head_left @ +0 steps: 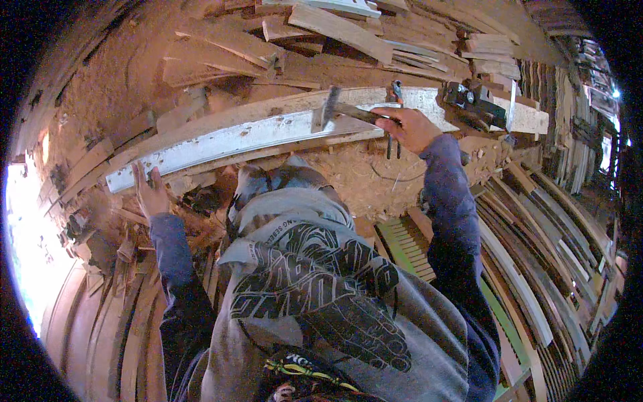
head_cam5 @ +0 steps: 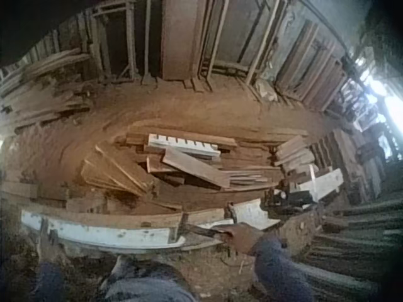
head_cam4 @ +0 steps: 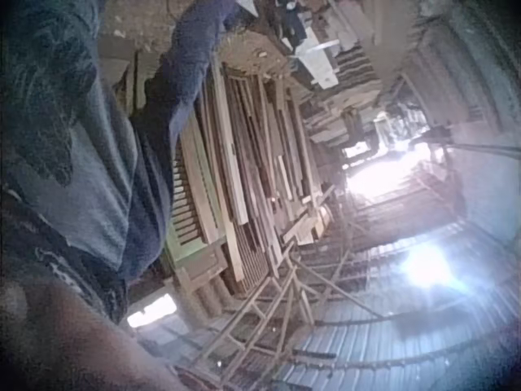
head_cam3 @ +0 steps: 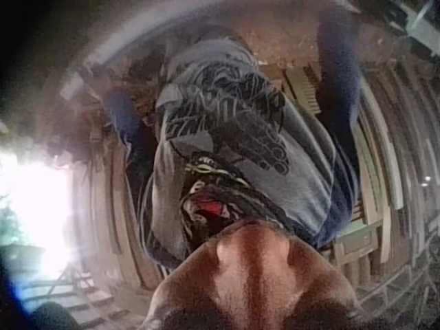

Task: The person hammers nails into a white wooden slat using a hammer, repeatedly striking and adjusting the wood. They then use a power sander to smooth the surface of the same piece.

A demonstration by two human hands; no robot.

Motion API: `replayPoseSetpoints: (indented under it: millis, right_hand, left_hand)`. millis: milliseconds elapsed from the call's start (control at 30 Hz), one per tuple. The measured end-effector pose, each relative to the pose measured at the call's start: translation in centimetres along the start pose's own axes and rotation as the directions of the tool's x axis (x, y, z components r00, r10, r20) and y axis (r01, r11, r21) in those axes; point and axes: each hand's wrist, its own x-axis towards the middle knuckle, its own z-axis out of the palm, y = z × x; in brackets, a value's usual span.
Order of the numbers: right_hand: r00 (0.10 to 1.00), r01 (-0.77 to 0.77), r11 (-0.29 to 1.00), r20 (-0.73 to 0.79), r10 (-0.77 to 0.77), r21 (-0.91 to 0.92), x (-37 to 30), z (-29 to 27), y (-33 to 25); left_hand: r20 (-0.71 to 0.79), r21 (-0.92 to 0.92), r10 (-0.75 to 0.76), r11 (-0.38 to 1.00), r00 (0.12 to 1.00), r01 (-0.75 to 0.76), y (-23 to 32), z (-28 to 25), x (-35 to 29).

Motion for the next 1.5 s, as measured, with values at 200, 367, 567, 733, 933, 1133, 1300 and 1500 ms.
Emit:
replayPoseSetpoints:
  millis: [200,367,567,733,933,1133,1300,1500]
  right_hand:
    - [0.959,-0.283,0.954,0.051,0.279,0.096,-2.5,-3.4,2.8]
    - [0.952,-0.305,0.952,0.020,0.306,-0.025,-3.5,-4.4,2.8]
    - [0.999,0.039,0.997,-0.020,-0.040,-0.065,3.1,1.0,-2.6]
    - [0.985,-0.160,0.986,0.061,0.164,-0.054,1.2,-2.4,-0.9]
    - [0.961,-0.262,0.962,0.074,0.267,-0.074,-0.9,-3.7,-0.1]
    - [1.000,-0.007,0.996,0.015,0.008,-0.090,4.3,1.9,-4.1]
    - [0.999,-0.035,0.996,0.011,0.036,-0.082,1.8,-1.4,-1.8]
    - [0.971,-0.237,0.971,0.012,0.237,0.005,-2.9,-4.0,1.2]
  left_hand:
    - [0.018,-0.002,0.008,1.000,1.000,-0.008,-0.4,-0.5,-0.3]
    - [0.006,-0.012,-0.047,0.999,0.999,0.047,-0.8,0.3,-0.4]
    - [0.046,-0.080,-0.047,0.996,0.998,0.051,-1.7,0.7,0.1]
    - [0.118,-0.313,-0.087,0.942,0.989,0.120,-1.7,0.3,0.0]
    - [0.006,-0.010,-0.035,0.999,0.999,0.035,-1.6,0.6,-0.2]
    - [0.073,-0.159,-0.041,0.986,0.997,0.052,-2.9,1.0,0.3]
    - [0.106,-0.245,-0.090,0.963,0.990,0.114,-3.2,1.0,0.3]
    - [0.055,-0.046,-0.046,0.998,0.997,0.049,-2.1,0.7,0.0]
